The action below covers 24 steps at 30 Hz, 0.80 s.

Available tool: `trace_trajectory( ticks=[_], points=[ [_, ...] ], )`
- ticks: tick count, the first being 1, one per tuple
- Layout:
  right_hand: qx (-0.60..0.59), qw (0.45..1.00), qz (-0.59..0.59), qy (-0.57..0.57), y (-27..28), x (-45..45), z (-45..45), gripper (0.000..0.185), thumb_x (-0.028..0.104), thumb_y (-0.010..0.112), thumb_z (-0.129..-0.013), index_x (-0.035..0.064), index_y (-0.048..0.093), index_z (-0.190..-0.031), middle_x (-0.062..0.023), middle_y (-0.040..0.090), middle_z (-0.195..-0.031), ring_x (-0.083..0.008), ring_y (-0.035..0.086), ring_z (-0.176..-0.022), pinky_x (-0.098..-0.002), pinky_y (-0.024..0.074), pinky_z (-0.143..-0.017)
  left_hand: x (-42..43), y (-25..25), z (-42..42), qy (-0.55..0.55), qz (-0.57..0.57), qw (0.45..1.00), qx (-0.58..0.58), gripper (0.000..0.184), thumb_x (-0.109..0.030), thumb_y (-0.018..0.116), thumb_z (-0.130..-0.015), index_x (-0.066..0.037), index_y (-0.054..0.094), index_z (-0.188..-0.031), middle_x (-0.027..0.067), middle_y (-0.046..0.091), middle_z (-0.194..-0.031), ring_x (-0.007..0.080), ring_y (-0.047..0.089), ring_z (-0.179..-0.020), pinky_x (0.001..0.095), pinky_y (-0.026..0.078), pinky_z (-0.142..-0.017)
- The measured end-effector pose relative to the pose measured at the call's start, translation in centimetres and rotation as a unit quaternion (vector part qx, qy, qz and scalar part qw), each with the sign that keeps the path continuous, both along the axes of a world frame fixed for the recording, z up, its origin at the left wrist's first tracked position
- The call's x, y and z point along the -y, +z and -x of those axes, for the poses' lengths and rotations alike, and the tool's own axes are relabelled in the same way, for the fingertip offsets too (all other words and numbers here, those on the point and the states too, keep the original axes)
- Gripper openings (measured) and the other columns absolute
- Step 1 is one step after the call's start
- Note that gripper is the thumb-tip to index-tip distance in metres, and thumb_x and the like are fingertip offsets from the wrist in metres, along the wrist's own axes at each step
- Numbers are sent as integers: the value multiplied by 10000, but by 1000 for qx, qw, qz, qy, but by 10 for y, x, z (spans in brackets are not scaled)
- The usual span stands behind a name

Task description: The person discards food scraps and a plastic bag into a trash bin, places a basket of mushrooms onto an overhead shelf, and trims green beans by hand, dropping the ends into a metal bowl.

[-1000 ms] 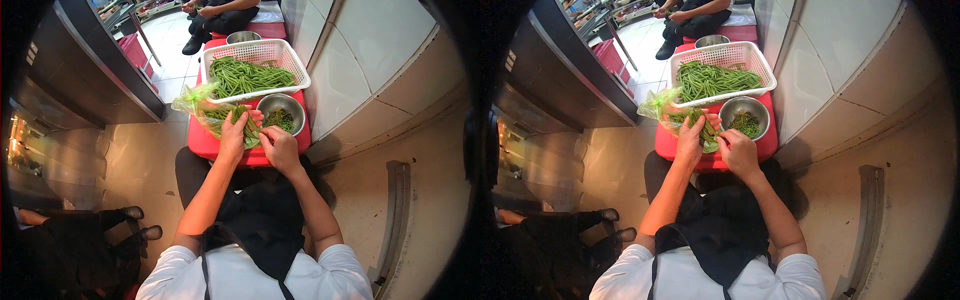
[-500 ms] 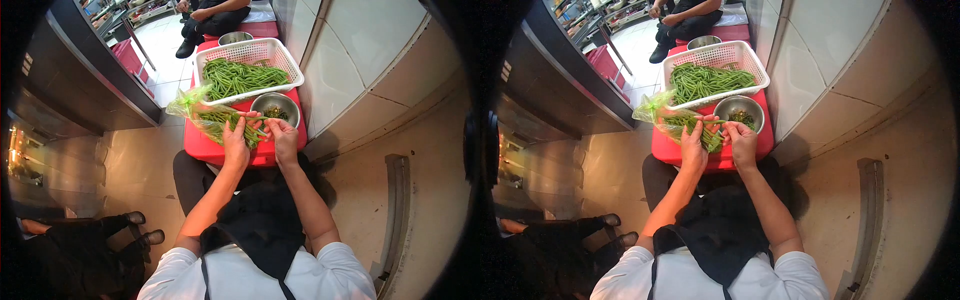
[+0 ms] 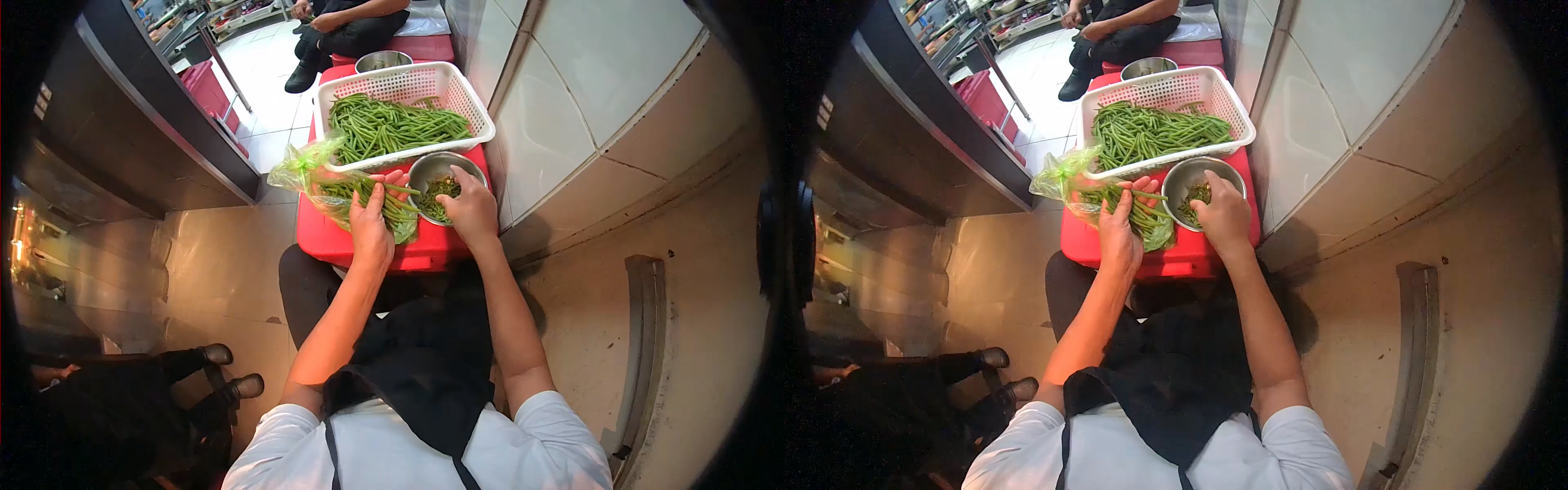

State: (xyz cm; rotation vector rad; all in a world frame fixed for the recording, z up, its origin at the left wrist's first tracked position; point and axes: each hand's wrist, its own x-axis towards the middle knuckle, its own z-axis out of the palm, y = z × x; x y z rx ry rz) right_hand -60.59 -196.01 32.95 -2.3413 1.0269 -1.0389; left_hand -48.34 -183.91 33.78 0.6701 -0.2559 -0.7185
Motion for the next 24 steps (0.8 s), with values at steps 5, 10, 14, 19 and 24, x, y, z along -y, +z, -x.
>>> trace_trajectory(
  ticks=[5,10,14,19,24],
  points=[
    [92,968,-154,174,16,-33,6,171,130,733,-834,-2,713,-941,-137,699,-889,-301,678,-795,-363,524,-715,4,-5,-5,-11,14,999,-30,128,-94,503,-1032,-32,541,-1139,214,641,-1236,310,641,-1146,421,554,-952],
    [117,963,-154,189,11,-40,4,118,96,702,-851,-12,707,-895,-139,678,-827,-301,661,-737,-383,505,-675,5,-2,-1,-17,-4,1000,-19,136,-91,494,-1036,-25,542,-1145,210,636,-1253,306,641,-1147,405,549,-942],
    [89,966,-161,183,3,-37,2,119,112,679,-856,-6,693,-846,-155,667,-802,-331,660,-751,-406,503,-673,1,-1,2,-14,-33,998,48,141,-93,485,-1041,-22,544,-1147,203,642,-1248,293,641,-1144,372,530,-946],
    [-31,997,-28,57,-5,-30,-5,190,170,649,-876,12,668,-772,-171,672,-804,-356,666,-774,-443,516,-682,3,-2,25,21,-58,980,187,151,-92,458,-1052,-12,541,-1150,194,649,-1239,260,635,-1148,361,509,-974],
    [-195,981,-1,-22,1,-4,2,185,174,635,-890,30,685,-786,-162,675,-815,-361,667,-793,-451,533,-693,8,-7,9,-35,7,999,-11,156,-84,475,-1042,-43,547,-1174,212,596,-1326,296,609,-1190,403,535,-948]
  ],
)
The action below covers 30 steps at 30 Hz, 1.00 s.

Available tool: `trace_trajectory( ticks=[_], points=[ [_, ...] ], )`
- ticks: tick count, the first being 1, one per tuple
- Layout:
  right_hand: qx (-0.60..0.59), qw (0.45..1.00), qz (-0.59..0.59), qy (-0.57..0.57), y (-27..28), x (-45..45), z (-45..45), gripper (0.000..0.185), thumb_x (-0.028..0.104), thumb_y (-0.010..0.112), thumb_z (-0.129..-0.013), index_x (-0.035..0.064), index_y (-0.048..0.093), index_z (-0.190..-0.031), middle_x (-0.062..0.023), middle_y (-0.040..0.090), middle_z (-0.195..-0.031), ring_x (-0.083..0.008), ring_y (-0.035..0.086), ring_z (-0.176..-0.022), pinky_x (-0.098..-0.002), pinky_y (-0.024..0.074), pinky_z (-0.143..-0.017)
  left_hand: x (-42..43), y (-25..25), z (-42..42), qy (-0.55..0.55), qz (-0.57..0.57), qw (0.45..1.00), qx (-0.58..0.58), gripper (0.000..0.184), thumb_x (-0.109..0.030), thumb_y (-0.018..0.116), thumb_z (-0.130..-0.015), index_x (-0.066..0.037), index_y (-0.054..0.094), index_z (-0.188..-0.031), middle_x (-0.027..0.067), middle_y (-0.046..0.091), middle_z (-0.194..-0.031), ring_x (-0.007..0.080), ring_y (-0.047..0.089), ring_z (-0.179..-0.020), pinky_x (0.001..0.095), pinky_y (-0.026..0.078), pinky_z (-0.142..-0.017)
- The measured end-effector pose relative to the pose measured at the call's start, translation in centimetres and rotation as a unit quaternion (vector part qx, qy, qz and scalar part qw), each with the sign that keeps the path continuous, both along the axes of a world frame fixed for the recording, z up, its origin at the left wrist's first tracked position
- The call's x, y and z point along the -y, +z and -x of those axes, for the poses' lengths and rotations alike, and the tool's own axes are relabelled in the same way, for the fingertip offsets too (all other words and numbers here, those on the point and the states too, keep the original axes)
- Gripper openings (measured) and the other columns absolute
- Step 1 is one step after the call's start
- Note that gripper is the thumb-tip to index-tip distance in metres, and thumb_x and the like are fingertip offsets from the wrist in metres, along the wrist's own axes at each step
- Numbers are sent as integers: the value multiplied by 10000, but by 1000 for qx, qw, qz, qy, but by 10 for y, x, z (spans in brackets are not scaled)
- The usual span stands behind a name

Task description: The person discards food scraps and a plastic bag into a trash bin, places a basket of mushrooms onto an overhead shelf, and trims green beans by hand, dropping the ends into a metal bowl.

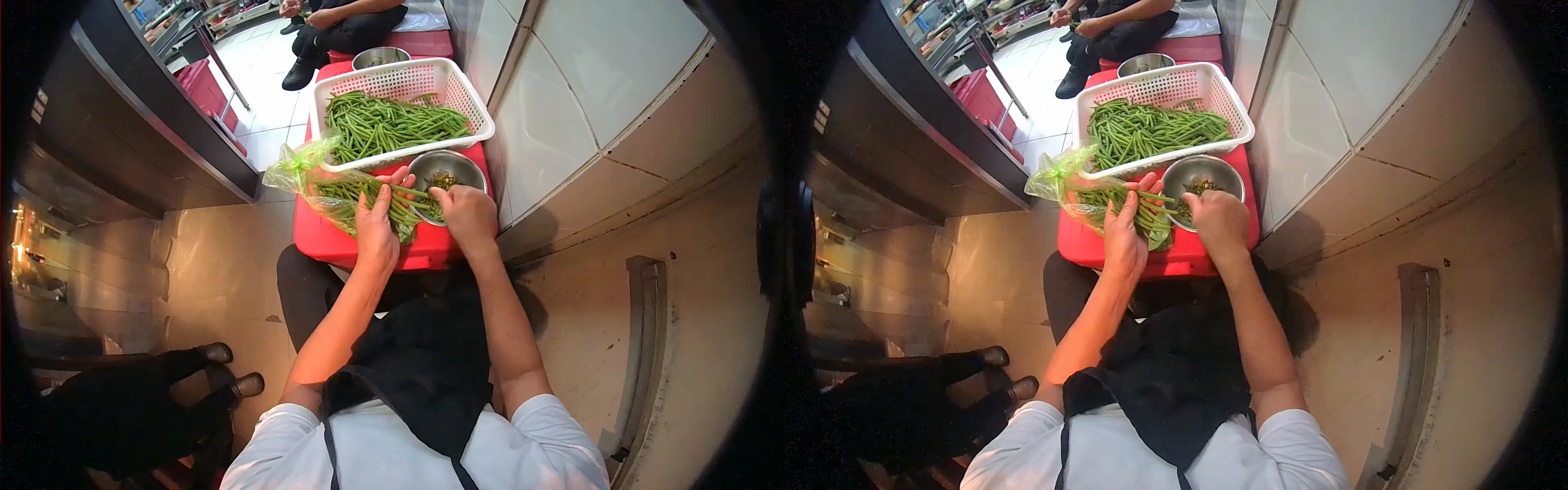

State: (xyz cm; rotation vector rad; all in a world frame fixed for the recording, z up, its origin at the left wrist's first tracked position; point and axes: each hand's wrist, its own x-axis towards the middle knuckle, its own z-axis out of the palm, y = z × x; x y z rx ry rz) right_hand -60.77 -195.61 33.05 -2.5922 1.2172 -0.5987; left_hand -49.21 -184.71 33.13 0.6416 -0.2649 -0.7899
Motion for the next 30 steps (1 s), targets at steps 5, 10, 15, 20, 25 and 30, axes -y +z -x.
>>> trace_trajectory(
  ticks=[5,10,15,20,25,30],
  points=[
    [233,972,15,38,16,-5,7,141,180,700,-859,44,714,-825,-127,680,-837,-333,674,-788,-439,533,-692,-2,-4,-7,10,10,1000,-9,161,-89,491,-1037,-50,546,-1183,205,591,-1341,296,607,-1195,385,533,-944],
    [271,947,-63,159,35,-50,-2,109,133,742,-819,29,713,-834,-112,675,-816,-321,662,-754,-412,516,-665,2,-3,-1,16,5,999,36,166,-86,484,-1040,-45,539,-1191,206,573,-1372,298,582,-1236,399,491,-1011],
    [326,903,-247,127,21,-53,-12,135,106,732,-842,6,748,-932,-81,712,-829,-202,675,-722,-307,515,-683,-2,5,9,29,10,994,105,175,-79,463,-1048,-46,538,-1203,204,546,-1409,307,525,-1310,407,420,-1092],
    [423,768,-467,114,7,-47,-15,159,106,718,-887,-37,749,-949,-25,699,-797,-76,609,-724,-229,472,-642,-3,-1,8,37,13,990,133,160,-86,470,-1048,-46,547,-1183,204,536,-1418,305,521,-1315,412,423,-1091],
    [404,730,-533,140,4,-43,-8,124,85,710,-884,-10,759,-947,-13,691,-791,-45,570,-689,-194,425,-609,-3,0,8,22,25,997,75,160,-103,458,-1055,-51,534,-1186,212,532,-1414,313,518,-1315,429,428,-1092],
    [426,701,-548,162,9,-40,0,118,99,711,-883,-1,756,-926,-7,680,-772,-44,555,-671,-199,420,-604,-3,0,7,-12,53,998,-36,153,-137,479,-1051,-61,524,-1177,206,530,-1414,329,512,-1318,452,437,-1096]
  ],
)
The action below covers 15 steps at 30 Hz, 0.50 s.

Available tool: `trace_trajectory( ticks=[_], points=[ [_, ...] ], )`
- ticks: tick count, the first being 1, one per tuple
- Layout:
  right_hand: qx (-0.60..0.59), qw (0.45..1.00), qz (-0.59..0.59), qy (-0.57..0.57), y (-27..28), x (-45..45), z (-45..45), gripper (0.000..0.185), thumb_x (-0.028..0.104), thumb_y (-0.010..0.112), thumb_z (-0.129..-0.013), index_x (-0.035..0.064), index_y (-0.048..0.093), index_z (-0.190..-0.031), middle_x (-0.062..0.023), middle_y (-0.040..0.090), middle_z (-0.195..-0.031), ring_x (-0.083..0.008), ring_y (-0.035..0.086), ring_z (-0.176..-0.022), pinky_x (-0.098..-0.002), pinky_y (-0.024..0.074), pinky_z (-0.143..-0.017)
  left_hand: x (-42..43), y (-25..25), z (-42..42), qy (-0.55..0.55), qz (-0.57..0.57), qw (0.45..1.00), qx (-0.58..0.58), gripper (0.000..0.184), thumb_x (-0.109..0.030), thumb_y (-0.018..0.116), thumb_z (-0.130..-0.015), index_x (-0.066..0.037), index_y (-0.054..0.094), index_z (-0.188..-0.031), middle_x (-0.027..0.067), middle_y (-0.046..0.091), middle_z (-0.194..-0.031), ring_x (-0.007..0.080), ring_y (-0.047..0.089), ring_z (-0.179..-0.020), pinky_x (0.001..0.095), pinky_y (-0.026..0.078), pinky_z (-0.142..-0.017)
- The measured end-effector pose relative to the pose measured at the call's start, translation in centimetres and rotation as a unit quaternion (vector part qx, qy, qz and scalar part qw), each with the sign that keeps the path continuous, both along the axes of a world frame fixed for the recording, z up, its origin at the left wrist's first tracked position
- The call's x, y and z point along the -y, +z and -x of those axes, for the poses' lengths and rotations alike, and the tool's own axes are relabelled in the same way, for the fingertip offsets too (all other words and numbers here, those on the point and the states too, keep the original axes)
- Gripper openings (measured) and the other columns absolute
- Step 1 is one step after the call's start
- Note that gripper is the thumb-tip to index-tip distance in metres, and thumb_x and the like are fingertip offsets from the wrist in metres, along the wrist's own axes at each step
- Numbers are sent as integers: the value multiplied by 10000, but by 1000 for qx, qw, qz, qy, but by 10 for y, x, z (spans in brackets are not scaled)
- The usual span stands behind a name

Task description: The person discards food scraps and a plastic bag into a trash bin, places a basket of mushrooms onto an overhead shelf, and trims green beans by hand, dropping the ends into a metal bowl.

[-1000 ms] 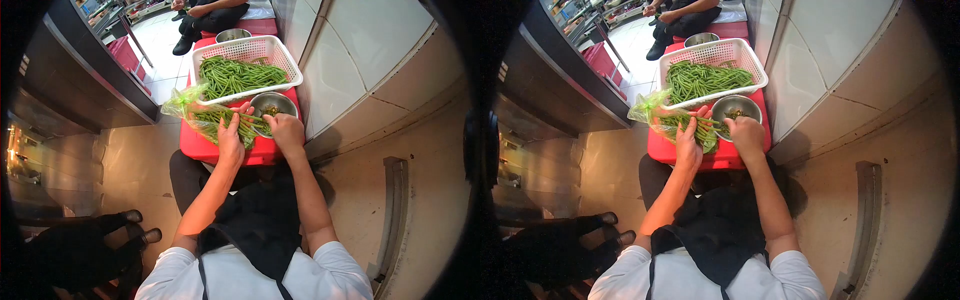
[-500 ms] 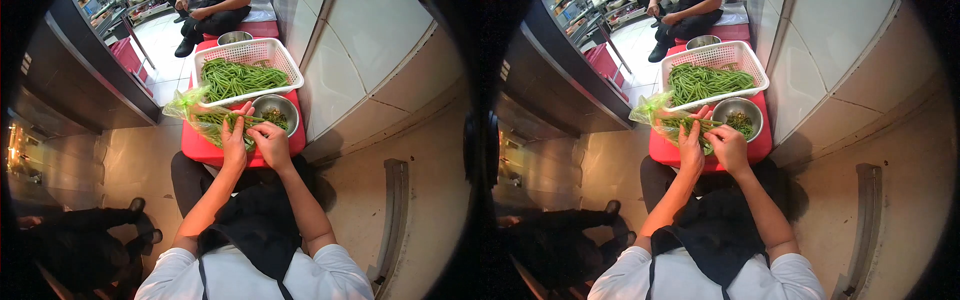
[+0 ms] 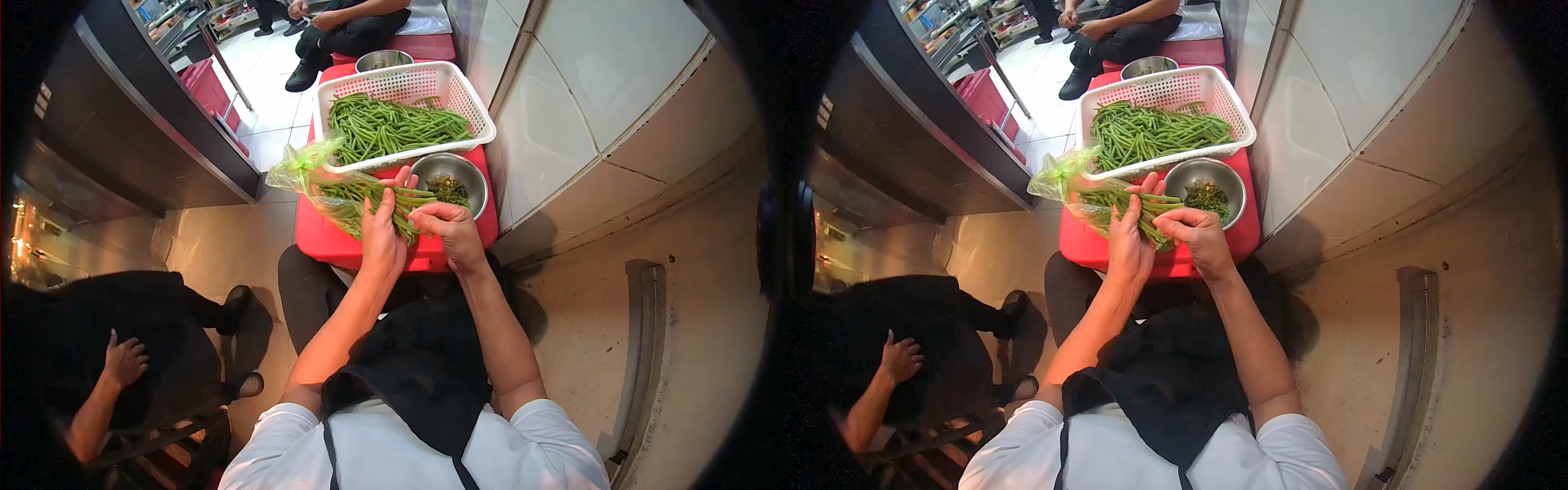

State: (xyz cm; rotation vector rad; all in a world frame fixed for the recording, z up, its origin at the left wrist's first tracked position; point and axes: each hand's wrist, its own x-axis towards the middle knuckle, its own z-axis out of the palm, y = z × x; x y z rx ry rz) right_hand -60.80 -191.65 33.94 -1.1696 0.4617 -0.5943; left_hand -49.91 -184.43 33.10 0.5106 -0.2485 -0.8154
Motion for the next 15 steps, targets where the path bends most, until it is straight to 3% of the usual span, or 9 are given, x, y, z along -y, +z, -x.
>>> trace_trajectory(
  ticks=[2,4,7,8,11,13,15],
  points=[
    [67,996,-58,-32,3,1,3,122,117,704,-893,5,751,-898,-9,675,-760,-52,559,-667,-202,420,-603,3,-9,-8,1,12,997,-72,151,-151,498,-1045,-66,525,-1166,200,527,-1416,333,511,-1317,458,443,-1096],
    [85,987,-103,-86,11,5,7,196,183,685,-922,5,730,-853,-8,657,-734,-71,573,-655,-208,425,-591,-1,-11,-11,5,-3,997,-72,171,-169,482,-1049,-73,492,-1189,182,517,-1431,327,500,-1331,452,452,-1102],
    [-133,973,108,-153,-9,37,7,259,238,675,-936,-2,722,-851,-23,671,-758,-107,606,-678,-240,442,-581,-5,-10,-15,6,-17,999,-47,176,-179,480,-1050,-87,472,-1200,177,512,-1438,321,498,-1337,439,474,-1082],
    [-272,906,286,-154,-11,47,7,294,278,674,-939,1,717,-851,-46,698,-803,-136,631,-700,-284,465,-581,-6,-7,-13,7,-16,999,-42,175,-179,482,-1049,-88,473,-1199,179,513,-1437,323,500,-1335,440,477,-1078],
    [-286,736,553,-267,-17,48,11,259,265,682,-932,11,729,-923,-71,721,-852,-159,642,-703,-314,486,-604,-7,1,-14,10,-18,1000,-18,171,-173,494,-1045,-83,490,-1191,184,518,-1431,325,512,-1322,443,485,-1063],
    [-162,881,390,-214,-21,41,8,242,245,687,-930,11,734,-973,-59,722,-849,-139,635,-693,-294,491,-609,-8,1,-16,16,-20,1000,-5,166,-167,501,-1043,-76,509,-1182,190,521,-1427,326,520,-1313,447,490,-1054],
    [-103,958,235,-125,-16,27,9,238,225,690,-929,9,735,-1016,-46,721,-848,-119,629,-689,-271,491,-611,-8,0,-16,19,-17,1000,4,160,-159,505,-1040,-69,529,-1171,198,522,-1424,325,524,-1307,452,492,-1047]
  ],
)
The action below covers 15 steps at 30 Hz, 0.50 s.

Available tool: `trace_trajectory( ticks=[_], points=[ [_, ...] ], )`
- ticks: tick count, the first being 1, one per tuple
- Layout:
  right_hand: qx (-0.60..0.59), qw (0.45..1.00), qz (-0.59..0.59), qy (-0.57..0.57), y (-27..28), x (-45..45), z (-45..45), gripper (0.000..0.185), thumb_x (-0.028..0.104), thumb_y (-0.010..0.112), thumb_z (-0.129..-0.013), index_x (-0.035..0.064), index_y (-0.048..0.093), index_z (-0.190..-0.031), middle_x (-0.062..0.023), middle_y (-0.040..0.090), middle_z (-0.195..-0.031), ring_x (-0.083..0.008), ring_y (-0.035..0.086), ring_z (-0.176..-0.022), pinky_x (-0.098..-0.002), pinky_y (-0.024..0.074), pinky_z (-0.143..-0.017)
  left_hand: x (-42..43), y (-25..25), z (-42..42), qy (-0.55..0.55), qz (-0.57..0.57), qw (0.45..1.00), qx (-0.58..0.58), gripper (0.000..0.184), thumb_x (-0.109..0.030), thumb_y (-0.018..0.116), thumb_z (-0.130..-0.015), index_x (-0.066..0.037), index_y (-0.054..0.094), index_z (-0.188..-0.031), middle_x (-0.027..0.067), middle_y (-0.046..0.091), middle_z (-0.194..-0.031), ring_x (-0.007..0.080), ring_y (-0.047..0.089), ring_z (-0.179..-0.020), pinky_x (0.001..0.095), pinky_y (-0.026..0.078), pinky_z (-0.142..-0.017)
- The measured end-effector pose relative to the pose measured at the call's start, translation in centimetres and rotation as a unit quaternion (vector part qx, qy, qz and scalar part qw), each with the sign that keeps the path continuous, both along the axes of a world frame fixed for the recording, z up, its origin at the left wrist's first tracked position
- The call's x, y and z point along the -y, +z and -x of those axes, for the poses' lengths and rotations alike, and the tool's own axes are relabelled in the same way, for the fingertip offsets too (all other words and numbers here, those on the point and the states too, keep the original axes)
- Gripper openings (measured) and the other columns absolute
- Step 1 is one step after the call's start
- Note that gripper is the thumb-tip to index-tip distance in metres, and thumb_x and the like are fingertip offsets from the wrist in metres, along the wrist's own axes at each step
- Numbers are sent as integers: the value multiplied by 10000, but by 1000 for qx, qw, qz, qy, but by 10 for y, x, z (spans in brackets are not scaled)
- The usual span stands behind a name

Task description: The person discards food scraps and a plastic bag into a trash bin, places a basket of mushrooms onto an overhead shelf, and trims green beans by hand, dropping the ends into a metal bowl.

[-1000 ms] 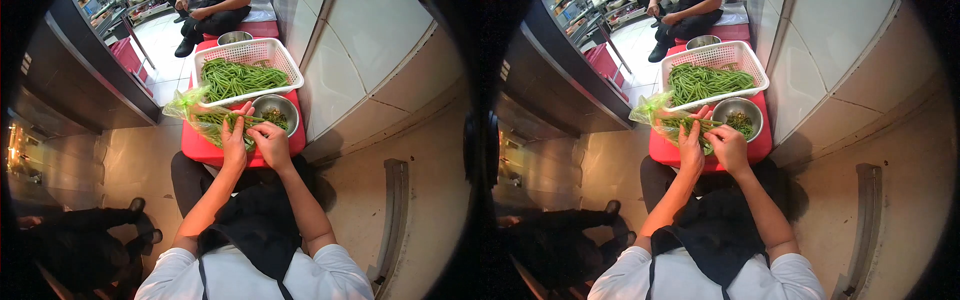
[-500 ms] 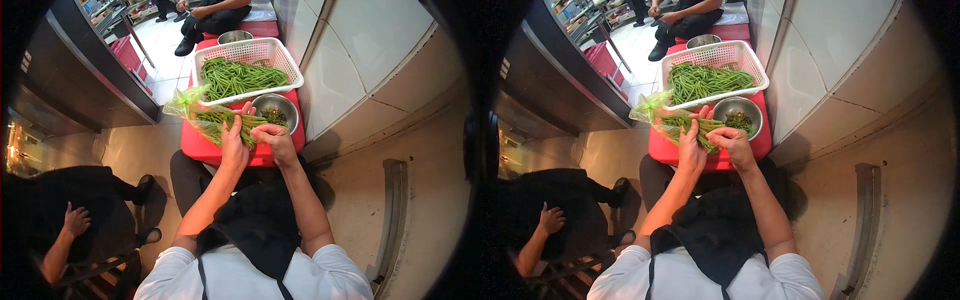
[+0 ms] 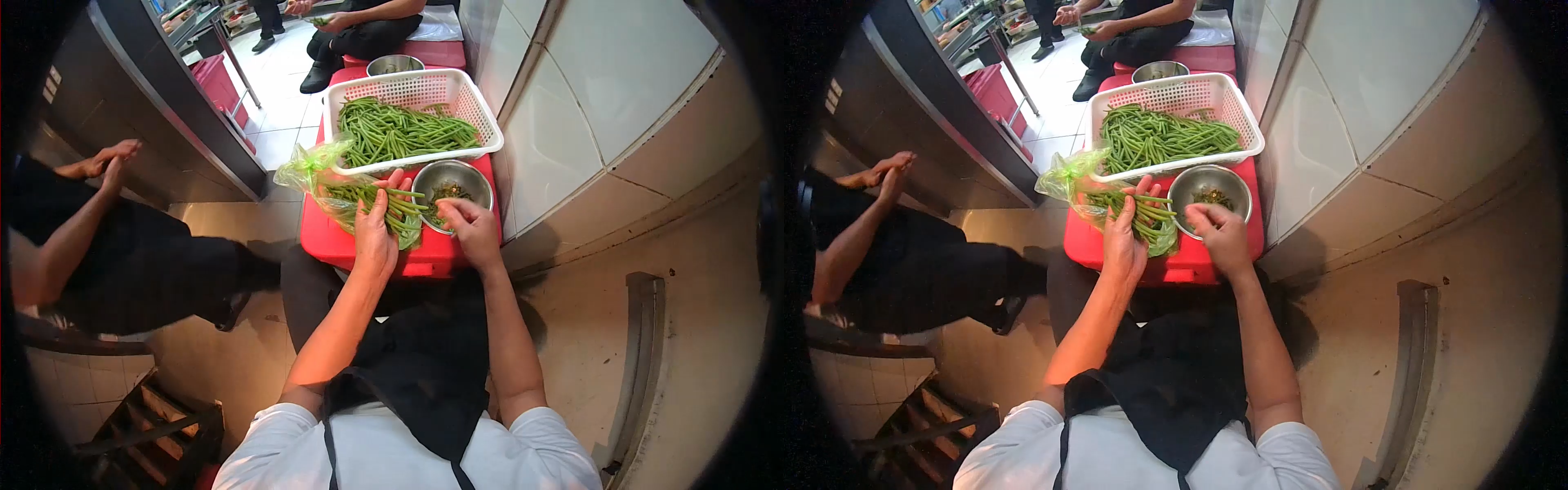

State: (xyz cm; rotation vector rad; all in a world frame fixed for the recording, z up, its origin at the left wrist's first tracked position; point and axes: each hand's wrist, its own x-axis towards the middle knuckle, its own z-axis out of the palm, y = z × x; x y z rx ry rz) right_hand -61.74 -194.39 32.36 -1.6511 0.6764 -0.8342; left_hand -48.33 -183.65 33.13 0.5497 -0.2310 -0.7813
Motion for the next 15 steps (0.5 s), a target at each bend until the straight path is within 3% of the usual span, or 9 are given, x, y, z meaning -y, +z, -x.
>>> trace_trajectory(
  ticks=[2,3,10,13,15],
  points=[
    [-15,986,-139,92,18,-14,4,241,205,690,-930,4,733,-1054,-32,716,-850,-98,625,-693,-243,487,-610,1,1,2,4,0,1000,22,157,-151,506,-1039,-64,541,-1165,206,526,-1418,328,538,-1291,456,493,-1042],
    [1,984,-152,97,14,-18,0,213,200,687,-933,8,738,-1009,-12,704,-837,-61,606,-673,-206,465,-585,2,2,3,5,0,999,33,156,-148,507,-1039,-62,547,-1163,210,527,-1416,330,545,-1283,458,493,-1040],
    [87,942,-303,113,-2,-22,-10,162,163,665,-952,14,723,-929,-8,682,-782,-43,564,-606,-197,443,-540,-2,8,9,12,-25,991,130,168,-116,464,-1053,-59,527,-1197,217,536,-1409,326,555,-1274,439,493,-1031],
    [161,924,-333,98,-5,-26,-14,130,120,661,-950,4,719,-951,-18,681,-781,-45,563,-612,-201,450,-545,-1,5,7,9,-13,993,114,170,-134,470,-1053,-63,527,-1196,211,536,-1411,327,556,-1273,436,494,-1032],
    [157,944,-283,64,-1,-34,-16,111,92,662,-944,1,719,-969,-22,681,-784,-51,567,-621,-203,453,-552,-2,1,7,2,-5,998,61,172,-150,473,-1054,-68,528,-1194,204,535,-1415,329,554,-1275,432,497,-1032]
  ],
)
